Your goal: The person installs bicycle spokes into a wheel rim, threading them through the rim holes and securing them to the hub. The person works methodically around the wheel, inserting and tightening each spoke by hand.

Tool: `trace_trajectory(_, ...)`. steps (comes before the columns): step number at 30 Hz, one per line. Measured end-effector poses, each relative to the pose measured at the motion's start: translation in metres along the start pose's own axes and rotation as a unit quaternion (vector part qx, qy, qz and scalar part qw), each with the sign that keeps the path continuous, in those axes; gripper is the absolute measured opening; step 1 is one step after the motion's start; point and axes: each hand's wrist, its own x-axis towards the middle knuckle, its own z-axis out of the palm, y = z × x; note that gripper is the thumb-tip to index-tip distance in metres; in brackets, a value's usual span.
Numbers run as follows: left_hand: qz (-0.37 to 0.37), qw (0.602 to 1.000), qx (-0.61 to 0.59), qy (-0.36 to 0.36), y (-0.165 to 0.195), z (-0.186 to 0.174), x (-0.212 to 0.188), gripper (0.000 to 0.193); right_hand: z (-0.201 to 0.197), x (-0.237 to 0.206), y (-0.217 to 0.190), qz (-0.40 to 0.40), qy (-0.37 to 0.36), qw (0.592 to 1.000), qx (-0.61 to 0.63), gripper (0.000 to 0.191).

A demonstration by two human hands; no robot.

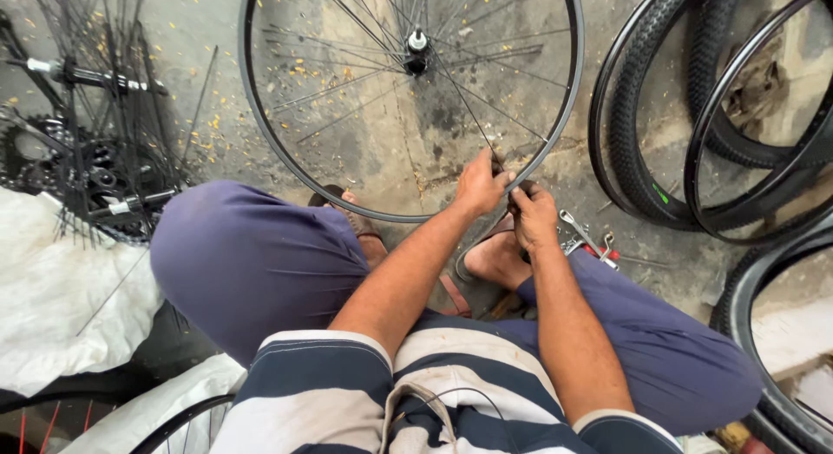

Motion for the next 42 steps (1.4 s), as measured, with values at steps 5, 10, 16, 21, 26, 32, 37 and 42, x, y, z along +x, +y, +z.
trace_trajectory(5,-0.044,0.997,0.065,-0.022,0.003,-0.004,0.002,0.034,-0.003,0.002,0.004,-0.015,-0.012,1.0,0.015,0.014)
trace_trajectory(10,-0.011,0.996,-0.08,-0.038,0.0,0.0,0.002,0.032,-0.006,0.0,0.0,0.002,-0.01,1.0,0.027,0.019)
trace_trajectory(16,-0.032,0.996,0.083,-0.005,-0.004,0.005,-0.001,0.033,-0.011,0.001,0.002,0.008,-0.025,0.999,0.024,0.023)
trace_trajectory(21,-0.018,0.992,0.124,-0.009,0.007,0.002,-0.004,0.033,-0.012,-0.004,0.003,0.001,0.016,0.996,0.093,0.015)
trace_trajectory(26,0.006,0.95,0.308,-0.042,0.035,-0.022,0.005,0.033,0.0,0.001,-0.001,0.021,0.068,0.996,0.046,0.033)
trace_trajectory(32,0.253,0.807,0.471,-0.25,0.04,-0.038,0.048,0.014,-0.001,0.004,0.001,0.022,0.064,0.997,0.043,0.025)
trace_trajectory(37,0.2,0.85,0.386,-0.298,0.03,-0.032,0.051,0.02,-0.003,0.005,0.003,0.017,0.066,0.997,0.042,0.025)
trace_trajectory(42,0.213,0.828,0.436,-0.28,0.019,-0.02,0.049,0.024,-0.006,0.012,0.01,-0.002,0.066,0.998,0.024,0.028)
